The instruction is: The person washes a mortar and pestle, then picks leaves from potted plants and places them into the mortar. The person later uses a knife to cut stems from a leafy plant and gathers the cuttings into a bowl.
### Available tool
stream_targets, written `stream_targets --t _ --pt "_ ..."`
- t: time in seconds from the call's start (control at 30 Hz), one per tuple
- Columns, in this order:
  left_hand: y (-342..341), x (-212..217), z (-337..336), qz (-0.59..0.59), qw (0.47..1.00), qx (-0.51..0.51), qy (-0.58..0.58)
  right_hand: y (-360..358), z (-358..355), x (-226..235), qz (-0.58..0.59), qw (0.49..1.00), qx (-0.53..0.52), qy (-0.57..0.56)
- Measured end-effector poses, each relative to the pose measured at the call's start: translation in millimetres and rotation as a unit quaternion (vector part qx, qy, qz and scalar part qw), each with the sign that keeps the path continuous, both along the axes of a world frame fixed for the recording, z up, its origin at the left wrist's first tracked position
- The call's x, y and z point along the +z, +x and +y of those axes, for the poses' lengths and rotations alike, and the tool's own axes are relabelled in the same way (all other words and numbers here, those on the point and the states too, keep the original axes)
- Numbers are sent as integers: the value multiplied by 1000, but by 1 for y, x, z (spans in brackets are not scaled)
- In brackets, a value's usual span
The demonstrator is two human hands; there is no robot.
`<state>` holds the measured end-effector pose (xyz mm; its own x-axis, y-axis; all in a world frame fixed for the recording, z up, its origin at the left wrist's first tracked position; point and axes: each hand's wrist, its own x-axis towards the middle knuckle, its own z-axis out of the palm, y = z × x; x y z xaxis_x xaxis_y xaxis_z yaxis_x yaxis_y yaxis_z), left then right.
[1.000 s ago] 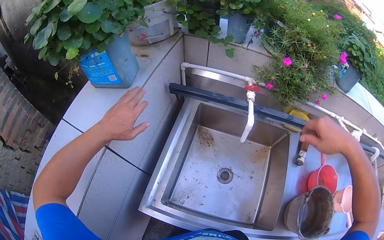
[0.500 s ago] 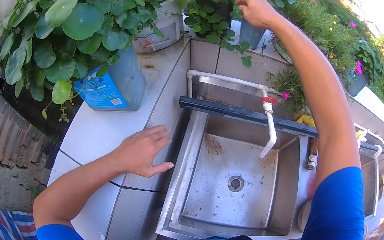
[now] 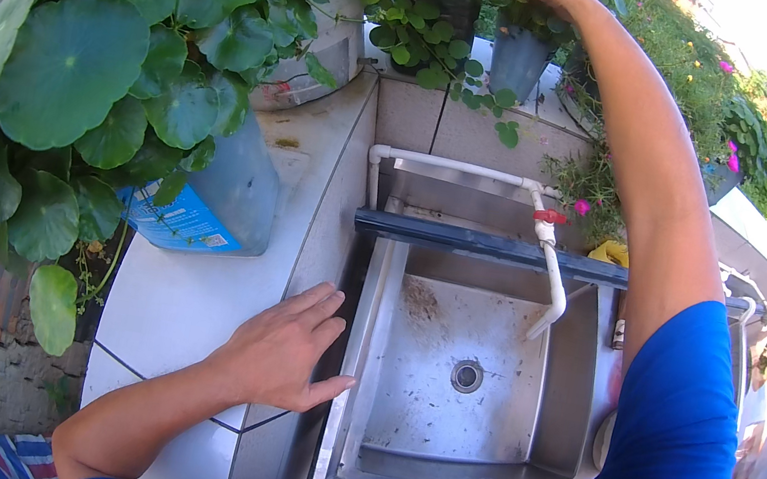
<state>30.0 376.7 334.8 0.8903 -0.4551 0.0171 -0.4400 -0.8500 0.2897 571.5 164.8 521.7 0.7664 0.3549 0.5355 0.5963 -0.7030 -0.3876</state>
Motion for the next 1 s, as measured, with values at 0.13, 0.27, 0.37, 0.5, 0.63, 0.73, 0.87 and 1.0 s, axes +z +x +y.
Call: stream_targets --t 0.13,0.27,0.37,0.5,0.63,0.73,0.87,1.0 --pt "-1 3 1 6 1000 5 7 -29 1 7 -8 998 17 -57" --pt "1 4 1 2 1000 0 8 -34 1 -5 -44 989 80 118" --pt "1 4 1 -1 1000 0 6 -53 12 -8 24 983 65 172" --pt "1 4 1 -3 1000 1 -11 -54 27 -24 -201 974 11 107" --pt "3 4 1 -9 1000 -4 -11 -47 43 -36 -206 975 -39 74" --pt "2 3 3 -8 1000 -3 -27 -61 60 -46 -183 974 -95 90" --pt "2 6 2 -17 999 3 -31 -59 65 -30 -109 971 -152 150" --pt "3 3 2 -25 999 2 -41 -43 64 -34 -94 977 -123 149"
